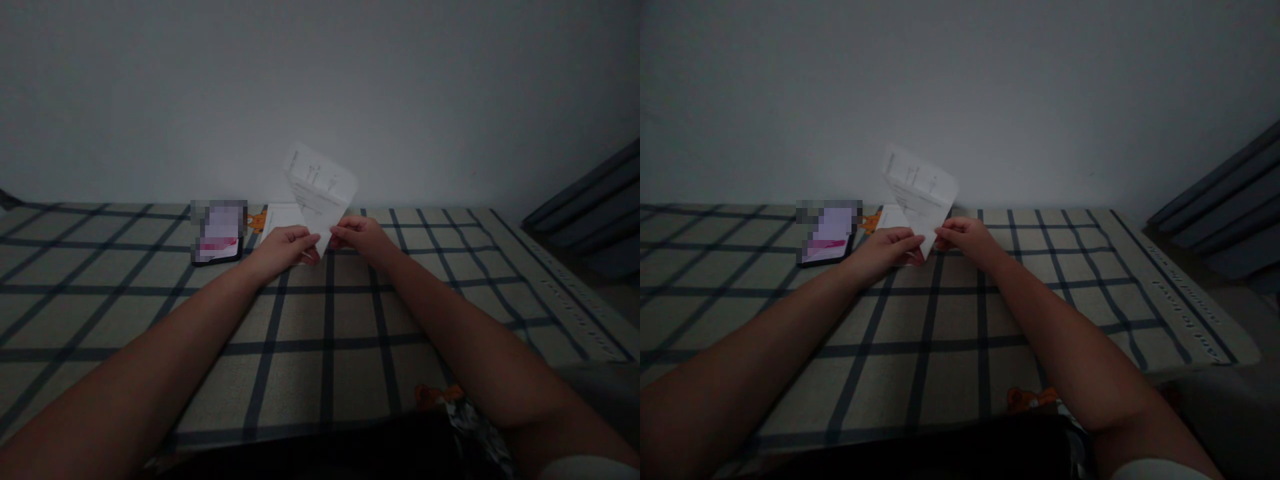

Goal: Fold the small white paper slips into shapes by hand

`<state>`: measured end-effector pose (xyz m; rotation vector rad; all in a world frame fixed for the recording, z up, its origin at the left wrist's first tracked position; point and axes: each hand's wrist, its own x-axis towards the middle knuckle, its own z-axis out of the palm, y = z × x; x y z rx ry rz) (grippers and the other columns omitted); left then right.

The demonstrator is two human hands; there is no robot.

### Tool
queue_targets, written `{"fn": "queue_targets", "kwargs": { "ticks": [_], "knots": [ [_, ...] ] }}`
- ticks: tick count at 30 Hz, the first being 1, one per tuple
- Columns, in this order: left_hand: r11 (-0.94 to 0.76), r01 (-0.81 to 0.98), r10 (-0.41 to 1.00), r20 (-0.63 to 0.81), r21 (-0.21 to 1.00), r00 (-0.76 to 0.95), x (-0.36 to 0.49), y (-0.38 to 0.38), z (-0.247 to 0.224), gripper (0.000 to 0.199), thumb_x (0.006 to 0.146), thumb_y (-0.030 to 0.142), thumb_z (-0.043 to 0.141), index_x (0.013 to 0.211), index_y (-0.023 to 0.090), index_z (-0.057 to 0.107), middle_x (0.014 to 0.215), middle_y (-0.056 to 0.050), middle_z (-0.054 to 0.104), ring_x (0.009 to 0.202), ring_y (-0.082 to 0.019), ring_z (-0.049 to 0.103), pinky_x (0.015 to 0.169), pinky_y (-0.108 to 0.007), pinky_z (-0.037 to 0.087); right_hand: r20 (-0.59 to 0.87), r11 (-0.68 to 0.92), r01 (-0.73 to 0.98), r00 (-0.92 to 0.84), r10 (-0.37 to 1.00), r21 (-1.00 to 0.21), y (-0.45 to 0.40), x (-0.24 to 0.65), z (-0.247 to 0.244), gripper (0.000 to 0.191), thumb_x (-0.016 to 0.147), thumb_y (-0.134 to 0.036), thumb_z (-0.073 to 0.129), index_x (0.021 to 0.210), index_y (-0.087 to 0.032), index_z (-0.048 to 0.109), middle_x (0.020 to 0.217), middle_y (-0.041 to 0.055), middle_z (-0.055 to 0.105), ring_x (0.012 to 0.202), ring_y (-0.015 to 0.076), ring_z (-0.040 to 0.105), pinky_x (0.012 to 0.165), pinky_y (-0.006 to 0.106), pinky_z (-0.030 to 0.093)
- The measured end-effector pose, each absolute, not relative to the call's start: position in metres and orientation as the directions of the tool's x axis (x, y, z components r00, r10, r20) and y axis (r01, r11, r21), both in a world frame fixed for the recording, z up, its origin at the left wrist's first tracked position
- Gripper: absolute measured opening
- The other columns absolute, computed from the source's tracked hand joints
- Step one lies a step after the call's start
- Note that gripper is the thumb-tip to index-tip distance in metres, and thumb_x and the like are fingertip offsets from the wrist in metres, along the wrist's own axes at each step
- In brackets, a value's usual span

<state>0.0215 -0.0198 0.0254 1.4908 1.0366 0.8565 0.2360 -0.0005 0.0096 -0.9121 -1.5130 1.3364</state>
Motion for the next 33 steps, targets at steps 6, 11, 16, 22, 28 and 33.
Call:
{"fn": "queue_targets", "kwargs": {
  "ticks": [6, 11, 16, 22, 28, 33],
  "knots": [
    [-0.136, 0.264, 0.935, 0.036, 0.955, 0.352, 0.0179, -0.0164, 0.0200, 0.033, 0.088, 0.044, 0.070, 0.068, 0.019, 0.067, 0.064, -0.002, 0.070, 0.058, -0.013, 0.062, 0.062, -0.024, 0.050, 0.099, 0.092, -0.034, -0.326, 0.940, -0.995, -0.0024, 0.2351, 0.0114, 0.036, 0.074, -0.047, 0.086, 0.084, -0.016, 0.072, 0.080, 0.0030, 0.076, 0.071, 0.0125, 0.070, 0.073, 0.027, 0.060],
    [-0.154, 0.257, 0.925, 0.049, 0.954, 0.376, 0.0155, -0.0130, 0.0166, 0.031, 0.088, 0.043, 0.070, 0.070, 0.018, 0.069, 0.061, -0.001, 0.067, 0.054, -0.011, 0.057, 0.055, -0.022, 0.042, 0.109, 0.115, -0.005, -0.357, 0.928, -0.993, -0.0004, 0.2347, 0.0082, 0.036, 0.072, -0.045, 0.088, 0.088, -0.015, 0.073, 0.081, 0.0041, 0.077, 0.069, 0.0130, 0.070, 0.070, 0.028, 0.059],
    [-0.054, 0.193, 0.916, -0.029, 0.980, 0.401, 0.0192, -0.0174, 0.0237, 0.029, 0.087, 0.043, 0.070, 0.072, 0.018, 0.067, 0.066, -0.003, 0.070, 0.059, -0.013, 0.062, 0.059, -0.023, 0.047, 0.146, 0.156, 0.009, -0.313, 0.938, -0.988, -0.0001, 0.2352, 0.0072, 0.033, 0.076, -0.044, 0.084, 0.084, -0.015, 0.070, 0.079, 0.0041, 0.076, 0.069, 0.0135, 0.070, 0.073, 0.030, 0.060],
    [-0.068, 0.135, 0.903, 0.003, 0.989, 0.429, 0.0185, -0.0171, 0.0206, 0.024, 0.086, 0.041, 0.071, 0.076, 0.019, 0.065, 0.070, -0.002, 0.070, 0.065, -0.013, 0.065, 0.066, -0.025, 0.052, 0.167, 0.183, 0.029, -0.288, 0.943, -0.983, 0.0002, 0.2363, 0.0070, 0.033, 0.078, -0.046, 0.083, 0.082, -0.016, 0.069, 0.080, 0.0045, 0.076, 0.070, 0.0136, 0.071, 0.074, 0.029, 0.060],
    [-0.149, 0.195, 0.924, 0.065, 0.969, 0.378, 0.0168, -0.0128, 0.0158, 0.024, 0.085, 0.039, 0.067, 0.071, 0.020, 0.066, 0.063, 0.000, 0.065, 0.057, -0.012, 0.057, 0.057, -0.024, 0.045, 0.113, 0.129, 0.040, -0.279, 0.954, -0.991, 0.0011, 0.2344, 0.0062, 0.035, 0.078, -0.048, 0.083, 0.079, -0.017, 0.067, 0.078, 0.0052, 0.077, 0.071, 0.0144, 0.072, 0.072, 0.028, 0.059],
    [-0.040, 0.114, 0.903, -0.013, 0.993, 0.430, 0.0184, -0.0153, 0.0183, 0.025, 0.083, 0.044, 0.071, 0.078, 0.020, 0.066, 0.070, 0.000, 0.067, 0.062, -0.014, 0.061, 0.064, -0.026, 0.051, 0.139, 0.156, 0.044, -0.257, 0.956, -0.987, -0.0009, 0.2347, 0.0085, 0.036, 0.077, -0.048, 0.084, 0.078, -0.017, 0.066, 0.077, 0.0042, 0.076, 0.069, 0.0137, 0.071, 0.072, 0.028, 0.059]
  ]
}}
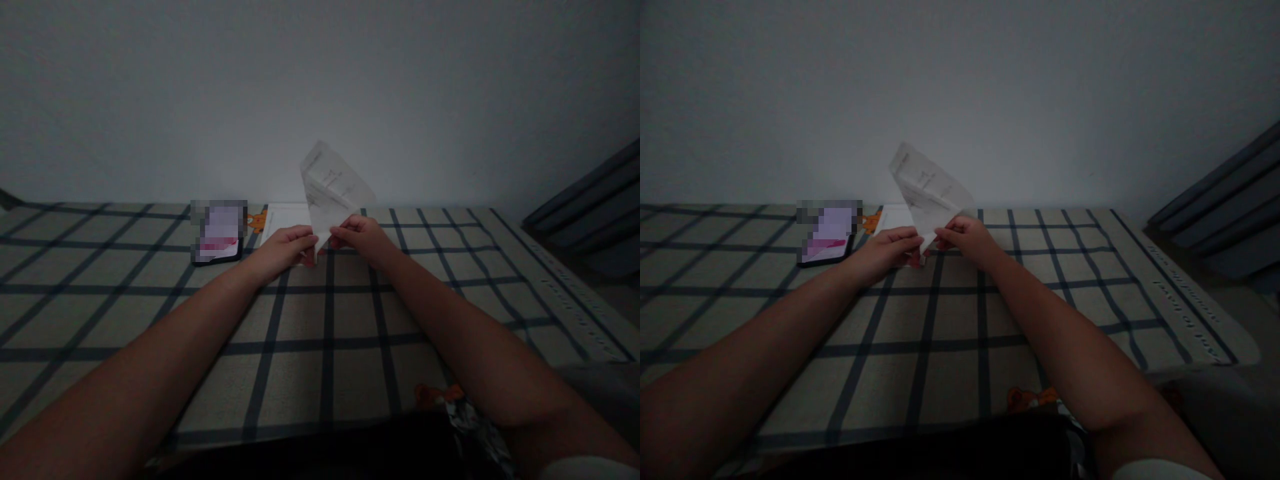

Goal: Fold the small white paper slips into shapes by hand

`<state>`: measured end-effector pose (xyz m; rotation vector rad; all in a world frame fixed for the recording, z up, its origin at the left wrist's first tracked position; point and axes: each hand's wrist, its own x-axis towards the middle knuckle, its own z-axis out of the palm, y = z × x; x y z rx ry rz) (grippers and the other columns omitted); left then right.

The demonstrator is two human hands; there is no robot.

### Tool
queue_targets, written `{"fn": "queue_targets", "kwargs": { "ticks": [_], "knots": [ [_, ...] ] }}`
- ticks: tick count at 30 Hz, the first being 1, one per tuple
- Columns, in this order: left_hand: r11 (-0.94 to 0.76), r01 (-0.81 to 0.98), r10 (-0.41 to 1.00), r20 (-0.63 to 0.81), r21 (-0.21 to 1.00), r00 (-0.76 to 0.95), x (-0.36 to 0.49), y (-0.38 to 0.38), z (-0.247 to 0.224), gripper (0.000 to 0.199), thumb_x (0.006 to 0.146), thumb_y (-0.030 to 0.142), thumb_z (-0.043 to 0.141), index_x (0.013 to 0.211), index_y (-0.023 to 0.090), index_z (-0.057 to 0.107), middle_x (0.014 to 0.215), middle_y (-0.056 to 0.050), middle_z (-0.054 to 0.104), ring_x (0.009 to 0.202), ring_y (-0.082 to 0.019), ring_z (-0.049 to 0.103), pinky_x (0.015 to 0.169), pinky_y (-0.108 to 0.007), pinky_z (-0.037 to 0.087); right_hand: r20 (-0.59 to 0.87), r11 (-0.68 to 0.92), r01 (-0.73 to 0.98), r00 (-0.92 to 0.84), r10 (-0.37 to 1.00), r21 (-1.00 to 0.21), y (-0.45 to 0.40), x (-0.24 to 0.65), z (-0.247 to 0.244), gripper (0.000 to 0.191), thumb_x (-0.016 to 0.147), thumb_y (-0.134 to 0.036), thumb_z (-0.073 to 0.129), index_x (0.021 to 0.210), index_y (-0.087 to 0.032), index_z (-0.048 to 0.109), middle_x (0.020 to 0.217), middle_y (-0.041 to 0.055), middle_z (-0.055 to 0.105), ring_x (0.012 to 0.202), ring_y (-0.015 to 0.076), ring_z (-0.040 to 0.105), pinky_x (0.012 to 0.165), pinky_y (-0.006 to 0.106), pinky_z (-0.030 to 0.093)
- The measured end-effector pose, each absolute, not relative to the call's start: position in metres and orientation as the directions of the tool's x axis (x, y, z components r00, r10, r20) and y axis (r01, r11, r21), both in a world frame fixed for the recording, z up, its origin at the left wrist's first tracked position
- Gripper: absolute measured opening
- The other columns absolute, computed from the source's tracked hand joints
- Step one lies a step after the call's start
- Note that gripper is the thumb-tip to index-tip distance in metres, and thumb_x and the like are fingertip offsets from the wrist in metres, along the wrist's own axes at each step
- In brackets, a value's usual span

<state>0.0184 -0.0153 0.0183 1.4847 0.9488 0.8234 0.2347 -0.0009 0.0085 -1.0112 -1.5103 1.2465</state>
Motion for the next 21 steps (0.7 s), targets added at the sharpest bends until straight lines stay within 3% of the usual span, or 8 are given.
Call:
{"fn": "queue_targets", "kwargs": {
  "ticks": [11, 21],
  "knots": [
    [-0.072, 0.157, 0.895, -0.006, 0.985, 0.445, 0.0185, -0.0146, 0.0173, 0.027, 0.084, 0.046, 0.069, 0.083, 0.020, 0.066, 0.070, 0.002, 0.061, 0.058, -0.011, 0.053, 0.057, -0.023, 0.043, 0.149, 0.168, 0.052, -0.259, 0.954, -0.984, -0.0034, 0.2345, 0.0100, 0.037, 0.077, -0.049, 0.084, 0.081, -0.017, 0.067, 0.079, 0.0047, 0.076, 0.071, 0.0137, 0.070, 0.074, 0.030, 0.060],
    [-0.071, 0.145, 0.870, -0.010, 0.987, 0.493, 0.0187, -0.0168, 0.0210, 0.022, 0.086, 0.043, 0.070, 0.087, 0.022, 0.067, 0.074, 0.001, 0.067, 0.064, -0.012, 0.062, 0.062, -0.023, 0.049, 0.181, 0.191, 0.021, -0.230, 0.956, -0.981, 0.0013, 0.2357, 0.0047, 0.035, 0.078, -0.048, 0.083, 0.082, -0.017, 0.067, 0.079, 0.0033, 0.075, 0.069, 0.0129, 0.069, 0.073, 0.029, 0.060]
  ]
}}
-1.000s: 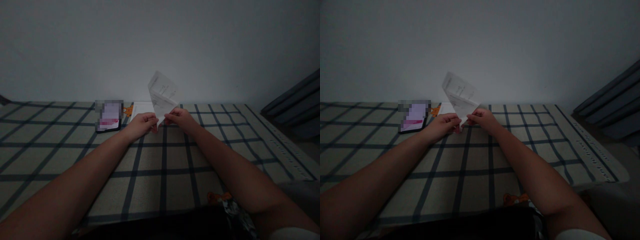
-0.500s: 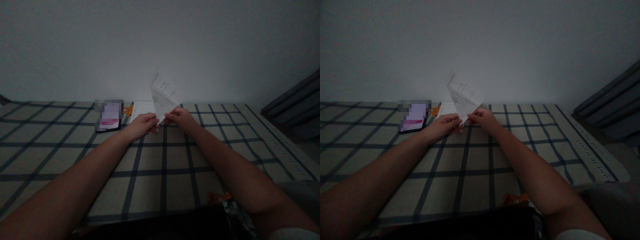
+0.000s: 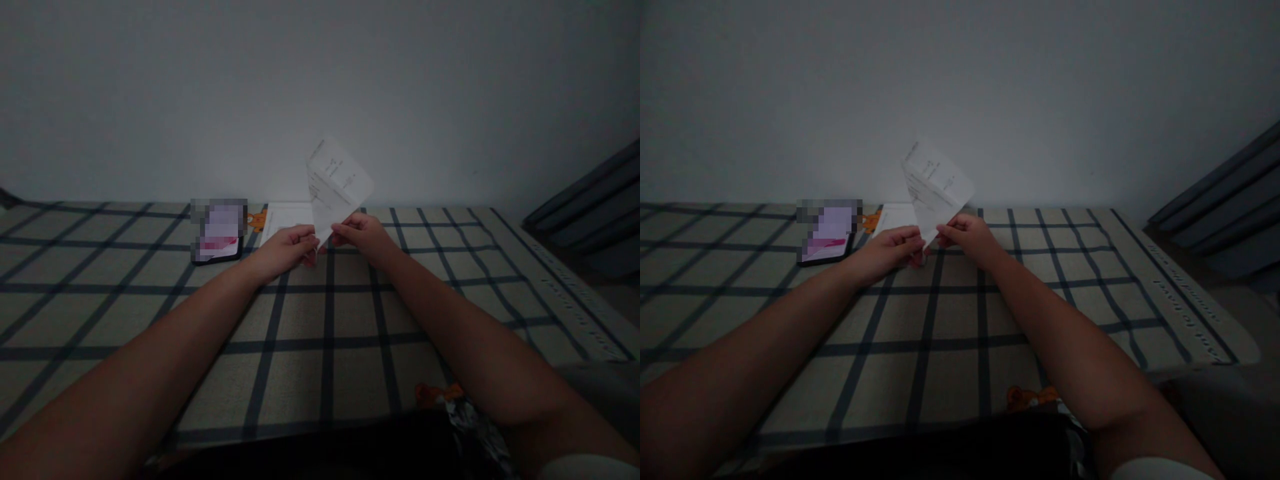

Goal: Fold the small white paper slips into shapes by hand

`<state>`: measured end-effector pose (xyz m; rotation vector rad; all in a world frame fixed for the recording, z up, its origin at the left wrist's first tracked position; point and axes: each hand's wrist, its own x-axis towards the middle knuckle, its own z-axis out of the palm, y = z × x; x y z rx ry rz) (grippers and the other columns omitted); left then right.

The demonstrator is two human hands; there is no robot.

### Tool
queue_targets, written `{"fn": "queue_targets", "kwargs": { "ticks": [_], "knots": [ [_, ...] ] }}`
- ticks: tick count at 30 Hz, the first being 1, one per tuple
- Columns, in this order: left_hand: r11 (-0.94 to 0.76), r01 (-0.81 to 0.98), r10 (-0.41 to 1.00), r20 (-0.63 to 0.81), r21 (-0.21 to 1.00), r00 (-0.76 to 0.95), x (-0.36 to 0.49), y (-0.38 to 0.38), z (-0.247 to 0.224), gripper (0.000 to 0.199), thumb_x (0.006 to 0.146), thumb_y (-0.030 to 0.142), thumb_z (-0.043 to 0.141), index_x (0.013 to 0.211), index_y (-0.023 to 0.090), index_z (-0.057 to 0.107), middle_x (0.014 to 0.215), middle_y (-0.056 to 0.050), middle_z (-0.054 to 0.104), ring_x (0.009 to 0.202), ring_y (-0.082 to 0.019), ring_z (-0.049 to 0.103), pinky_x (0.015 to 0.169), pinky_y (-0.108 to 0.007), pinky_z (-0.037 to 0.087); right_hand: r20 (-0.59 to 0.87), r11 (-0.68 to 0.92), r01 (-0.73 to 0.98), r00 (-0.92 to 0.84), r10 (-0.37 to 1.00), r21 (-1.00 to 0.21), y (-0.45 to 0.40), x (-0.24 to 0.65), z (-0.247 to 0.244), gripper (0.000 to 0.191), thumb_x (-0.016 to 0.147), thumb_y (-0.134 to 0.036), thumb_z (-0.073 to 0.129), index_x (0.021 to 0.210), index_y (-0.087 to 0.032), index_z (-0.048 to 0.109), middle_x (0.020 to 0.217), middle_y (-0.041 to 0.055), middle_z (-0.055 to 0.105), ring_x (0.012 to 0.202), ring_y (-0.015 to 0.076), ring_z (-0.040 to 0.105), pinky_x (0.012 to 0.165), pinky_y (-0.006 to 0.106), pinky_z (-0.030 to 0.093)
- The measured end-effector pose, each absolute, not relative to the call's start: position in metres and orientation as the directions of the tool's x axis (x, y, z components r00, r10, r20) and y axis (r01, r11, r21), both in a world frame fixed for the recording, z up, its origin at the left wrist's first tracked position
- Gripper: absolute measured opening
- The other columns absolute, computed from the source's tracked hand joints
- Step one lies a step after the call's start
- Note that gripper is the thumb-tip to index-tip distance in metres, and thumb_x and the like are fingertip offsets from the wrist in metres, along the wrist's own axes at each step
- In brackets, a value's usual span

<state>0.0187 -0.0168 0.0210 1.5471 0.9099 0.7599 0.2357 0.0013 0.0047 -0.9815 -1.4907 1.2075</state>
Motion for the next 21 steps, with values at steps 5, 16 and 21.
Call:
{"fn": "queue_targets", "kwargs": {
  "ticks": [5, 16, 21],
  "knots": [
    [-0.078, 0.150, 0.883, -0.001, 0.986, 0.469, 0.0173, -0.0161, 0.0196, 0.022, 0.085, 0.042, 0.072, 0.085, 0.021, 0.067, 0.073, 0.000, 0.067, 0.061, -0.011, 0.057, 0.058, -0.023, 0.044, 0.181, 0.195, 0.039, -0.233, 0.955, -0.980, 0.0018, 0.2350, 0.0042, 0.035, 0.079, -0.048, 0.083, 0.082, -0.017, 0.067, 0.080, 0.0039, 0.075, 0.070, 0.0133, 0.070, 0.071, 0.028, 0.059],
    [-0.117, 0.142, 0.876, 0.035, 0.983, 0.481, 0.0190, -0.0203, 0.0246, 0.016, 0.085, 0.033, 0.073, 0.083, 0.018, 0.067, 0.070, 0.002, 0.063, 0.060, -0.009, 0.054, 0.057, -0.020, 0.044, 0.199, 0.207, 0.020, -0.196, 0.960, -0.978, 0.0019, 0.2336, 0.0036, 0.039, 0.077, -0.052, 0.084, 0.082, -0.016, 0.069, 0.078, 0.0038, 0.076, 0.069, 0.0138, 0.070, 0.071, 0.028, 0.059],
    [-0.054, 0.110, 0.887, -0.003, 0.992, 0.462, 0.0188, -0.0204, 0.0246, 0.018, 0.082, 0.032, 0.075, 0.080, 0.017, 0.068, 0.070, 0.001, 0.064, 0.057, -0.008, 0.054, 0.055, -0.020, 0.046, 0.188, 0.191, -0.006, -0.212, 0.959, -0.982, 0.0033, 0.2329, 0.0015, 0.035, 0.077, -0.048, 0.084, 0.082, -0.016, 0.069, 0.077, 0.0034, 0.075, 0.068, 0.0135, 0.071, 0.070, 0.028, 0.059]
  ]
}}
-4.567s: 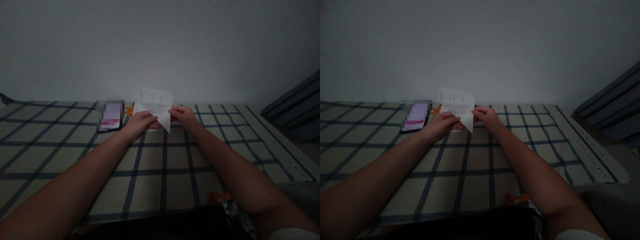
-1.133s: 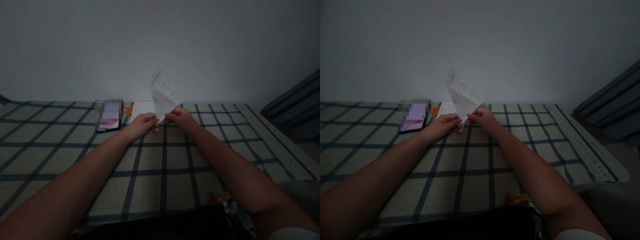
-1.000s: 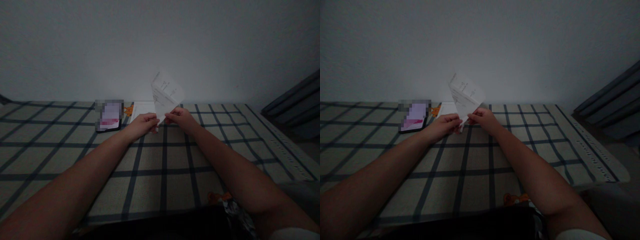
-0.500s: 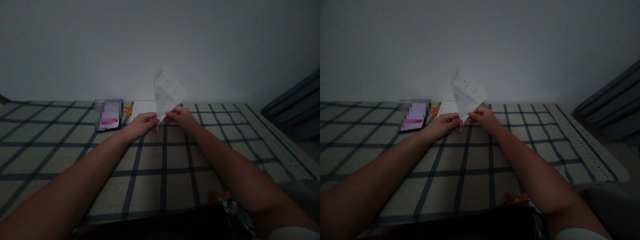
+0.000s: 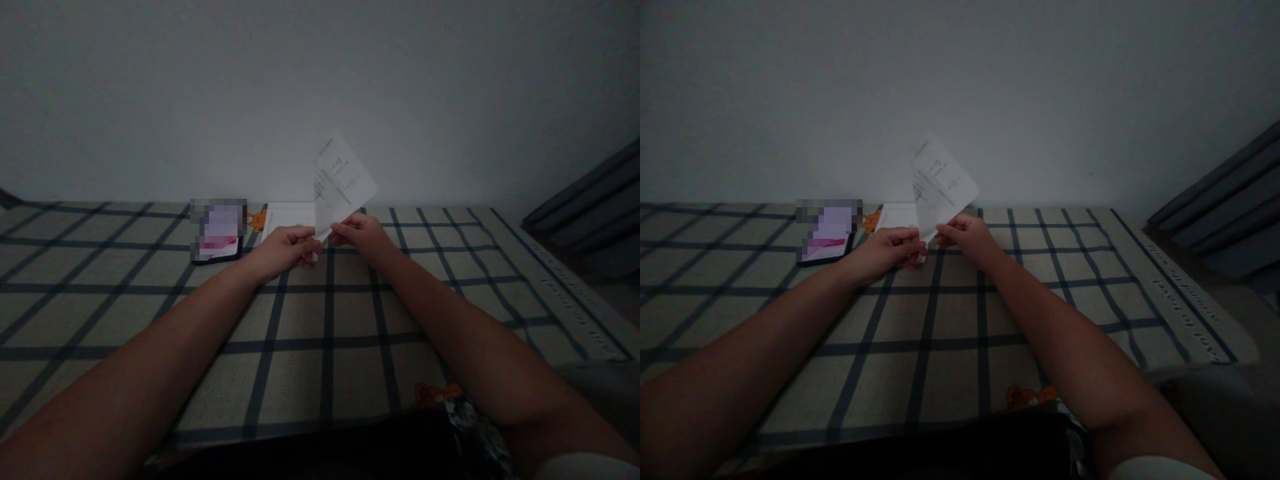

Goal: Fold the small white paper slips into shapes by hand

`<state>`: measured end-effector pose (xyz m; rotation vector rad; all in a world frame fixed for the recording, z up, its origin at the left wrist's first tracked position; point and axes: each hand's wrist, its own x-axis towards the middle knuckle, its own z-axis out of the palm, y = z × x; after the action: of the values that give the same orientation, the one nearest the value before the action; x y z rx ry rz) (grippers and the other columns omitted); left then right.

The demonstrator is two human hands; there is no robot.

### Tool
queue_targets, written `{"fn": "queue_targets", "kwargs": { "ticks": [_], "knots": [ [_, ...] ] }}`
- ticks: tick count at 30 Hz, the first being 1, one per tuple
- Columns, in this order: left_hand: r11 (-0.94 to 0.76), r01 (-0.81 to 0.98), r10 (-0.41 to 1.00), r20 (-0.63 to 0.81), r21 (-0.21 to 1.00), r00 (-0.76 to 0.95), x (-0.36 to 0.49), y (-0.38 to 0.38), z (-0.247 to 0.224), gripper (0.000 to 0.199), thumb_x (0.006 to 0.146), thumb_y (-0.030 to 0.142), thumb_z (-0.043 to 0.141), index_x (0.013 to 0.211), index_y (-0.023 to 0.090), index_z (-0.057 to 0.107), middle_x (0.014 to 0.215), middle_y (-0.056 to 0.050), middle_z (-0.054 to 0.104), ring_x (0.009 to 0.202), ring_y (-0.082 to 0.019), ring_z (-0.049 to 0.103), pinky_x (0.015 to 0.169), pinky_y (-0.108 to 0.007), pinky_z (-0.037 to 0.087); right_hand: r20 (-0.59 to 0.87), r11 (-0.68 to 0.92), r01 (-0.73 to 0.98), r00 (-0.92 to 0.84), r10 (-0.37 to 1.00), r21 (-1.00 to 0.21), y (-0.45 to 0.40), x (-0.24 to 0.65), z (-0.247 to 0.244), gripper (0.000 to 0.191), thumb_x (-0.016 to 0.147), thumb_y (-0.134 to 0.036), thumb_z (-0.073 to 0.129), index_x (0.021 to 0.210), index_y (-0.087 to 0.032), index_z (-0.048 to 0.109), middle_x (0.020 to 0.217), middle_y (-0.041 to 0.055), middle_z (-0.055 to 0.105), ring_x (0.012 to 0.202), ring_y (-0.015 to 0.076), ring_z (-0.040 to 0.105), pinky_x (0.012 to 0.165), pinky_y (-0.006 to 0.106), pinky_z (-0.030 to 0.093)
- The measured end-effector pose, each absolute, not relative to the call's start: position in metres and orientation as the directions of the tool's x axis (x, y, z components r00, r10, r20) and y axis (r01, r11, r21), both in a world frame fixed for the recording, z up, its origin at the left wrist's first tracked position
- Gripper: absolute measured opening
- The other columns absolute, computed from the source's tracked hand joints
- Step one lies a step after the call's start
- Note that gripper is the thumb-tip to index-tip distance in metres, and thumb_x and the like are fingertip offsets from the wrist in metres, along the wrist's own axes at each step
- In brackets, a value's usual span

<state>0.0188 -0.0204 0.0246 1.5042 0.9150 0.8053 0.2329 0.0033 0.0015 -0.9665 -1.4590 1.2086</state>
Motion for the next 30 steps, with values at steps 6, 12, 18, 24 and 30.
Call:
{"fn": "queue_targets", "kwargs": {
  "ticks": [6, 12, 18, 24, 30],
  "knots": [
    [-0.035, 0.056, 0.900, 0.007, 0.998, 0.437, 0.017, -0.017, 0.017, 0.019, 0.082, 0.034, 0.078, 0.086, 0.017, 0.074, 0.073, 0.000, 0.069, 0.058, -0.008, 0.056, 0.059, -0.021, 0.051, 0.174, 0.165, -0.062, -0.209, 0.962, -0.984, 0.002, 0.231, 0.004, 0.036, 0.075, -0.047, 0.085, 0.082, -0.016, 0.068, 0.076, 0.0024, 0.074, 0.067, 0.0125, 0.069, 0.070, 0.028, 0.060],
    [0.033, 0.013, 0.913, -0.035, 0.999, 0.406, 0.018, -0.016, 0.013, 0.039, 0.079, 0.036, 0.082, 0.111, 0.016, 0.074, 0.088, -0.005, 0.077, 0.064, -0.012, 0.065, 0.064, -0.026, 0.056, 0.217, 0.204, -0.094, -0.170, 0.961, -0.974, 0.003, 0.233, 0.006, 0.037, 0.074, -0.048, 0.085, 0.078, -0.016, 0.067, 0.070, 0.0006, 0.071, 0.062, 0.0117, 0.066, 0.066, 0.027, 0.058],
    [0.063, -0.008, 0.914, -0.055, 0.998, 0.401, 0.018, -0.014, 0.014, 0.033, 0.079, 0.037, 0.081, 0.104, 0.016, 0.074, 0.082, -0.003, 0.075, 0.061, -0.011, 0.064, 0.061, -0.024, 0.053, 0.217, 0.214, -0.034, -0.173, 0.961, -0.976, 0.002, 0.232, 0.007, 0.036, 0.075, -0.049, 0.083, 0.079, -0.018, 0.065, 0.073, 0.0009, 0.071, 0.065, 0.0121, 0.066, 0.068, 0.028, 0.059],
    [0.011, 0.057, 0.904, -0.034, 0.998, 0.427, 0.018, -0.015, 0.015, 0.020, 0.080, 0.038, 0.077, 0.084, 0.019, 0.072, 0.077, -0.001, 0.074, 0.062, -0.011, 0.064, 0.061, -0.023, 0.052, 0.221, 0.225, 0.002, -0.187, 0.957, -0.974, -0.001, 0.233, 0.009, 0.038, 0.076, -0.051, 0.083, 0.079, -0.017, 0.066, 0.072, 0.0014, 0.072, 0.064, 0.0126, 0.067, 0.067, 0.028, 0.059],
    [-0.058, 0.187, 0.920, -0.021, 0.981, 0.392, 0.018, -0.017, 0.021, 0.013, 0.081, 0.029, 0.069, 0.080, 0.017, 0.075, 0.075, -0.002, 0.073, 0.056, -0.009, 0.058, 0.056, -0.021, 0.046, 0.211, 0.227, 0.054, -0.208, 0.955, -0.972, 0.001, 0.234, 0.006, 0.036, 0.080, -0.051, 0.081, 0.081, -0.017, 0.068, 0.073, 0.0026, 0.074, 0.065, 0.0129, 0.068, 0.067, 0.027, 0.058]
  ]
}}
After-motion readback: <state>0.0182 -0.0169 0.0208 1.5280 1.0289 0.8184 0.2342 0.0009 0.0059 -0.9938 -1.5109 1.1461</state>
